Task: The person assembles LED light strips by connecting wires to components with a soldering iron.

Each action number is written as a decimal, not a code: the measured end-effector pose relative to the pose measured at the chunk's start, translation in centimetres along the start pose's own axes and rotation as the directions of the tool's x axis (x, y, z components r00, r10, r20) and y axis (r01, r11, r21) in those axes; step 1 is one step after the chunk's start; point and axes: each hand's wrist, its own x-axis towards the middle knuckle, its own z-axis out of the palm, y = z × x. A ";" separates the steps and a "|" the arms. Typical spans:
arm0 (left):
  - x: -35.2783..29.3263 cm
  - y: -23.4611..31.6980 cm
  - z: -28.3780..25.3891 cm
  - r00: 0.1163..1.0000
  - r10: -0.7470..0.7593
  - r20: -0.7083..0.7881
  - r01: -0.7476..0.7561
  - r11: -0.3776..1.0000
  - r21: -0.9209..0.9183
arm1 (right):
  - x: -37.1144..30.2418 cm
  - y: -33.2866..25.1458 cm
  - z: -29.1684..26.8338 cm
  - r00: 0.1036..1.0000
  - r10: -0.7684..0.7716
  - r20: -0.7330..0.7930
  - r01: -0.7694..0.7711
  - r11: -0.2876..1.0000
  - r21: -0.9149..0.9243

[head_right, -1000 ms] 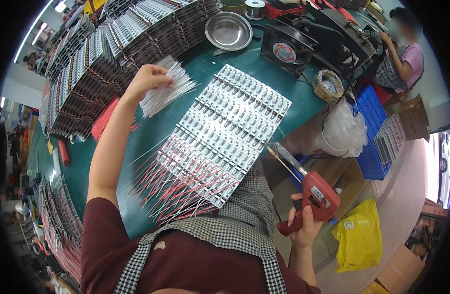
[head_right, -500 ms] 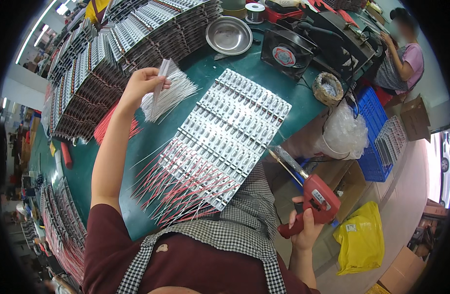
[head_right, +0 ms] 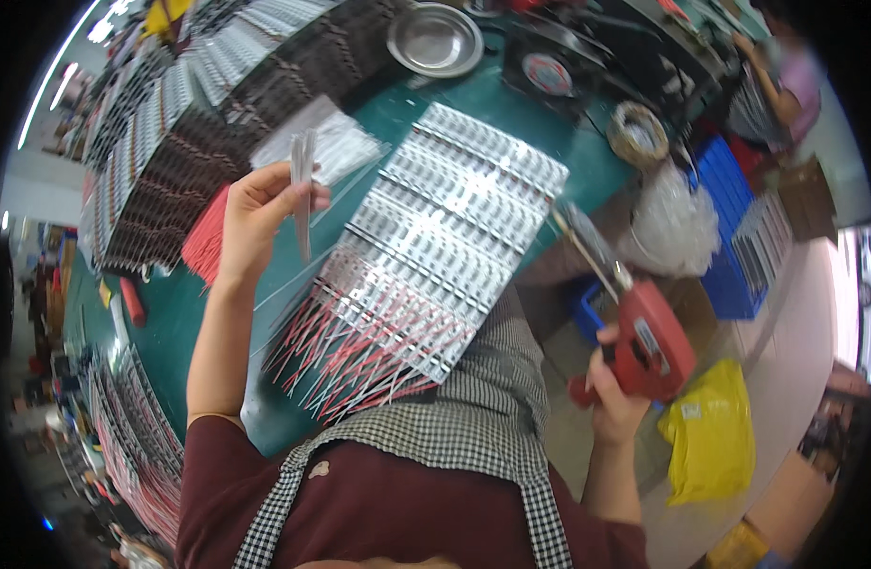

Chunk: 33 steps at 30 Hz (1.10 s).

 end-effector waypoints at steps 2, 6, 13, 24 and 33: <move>-1.4 2.3 2.3 0.937 -0.218 0.272 0.240 0.970 -0.048 | 1.1 -0.7 -0.7 0.980 0.081 0.184 -0.060 0.991 -0.118; -3.8 3.6 7.1 0.662 -0.406 0.630 0.576 0.814 -0.080 | 4.3 -2.0 2.5 0.949 -0.012 0.314 0.156 0.885 -0.439; -4.0 2.0 8.3 0.553 -0.374 0.744 0.655 0.748 -0.111 | 7.1 0.1 5.7 0.486 -0.486 0.727 0.763 0.641 -0.082; -4.9 2.2 3.6 0.815 -0.399 0.421 0.451 0.892 -0.028 | 4.5 0.9 6.6 0.782 -0.254 0.569 0.546 0.720 -0.429; 0.4 -1.7 0.3 0.975 0.206 0.079 -0.194 0.627 0.755 | 8.7 1.0 9.6 0.840 0.142 0.524 -0.246 0.960 0.134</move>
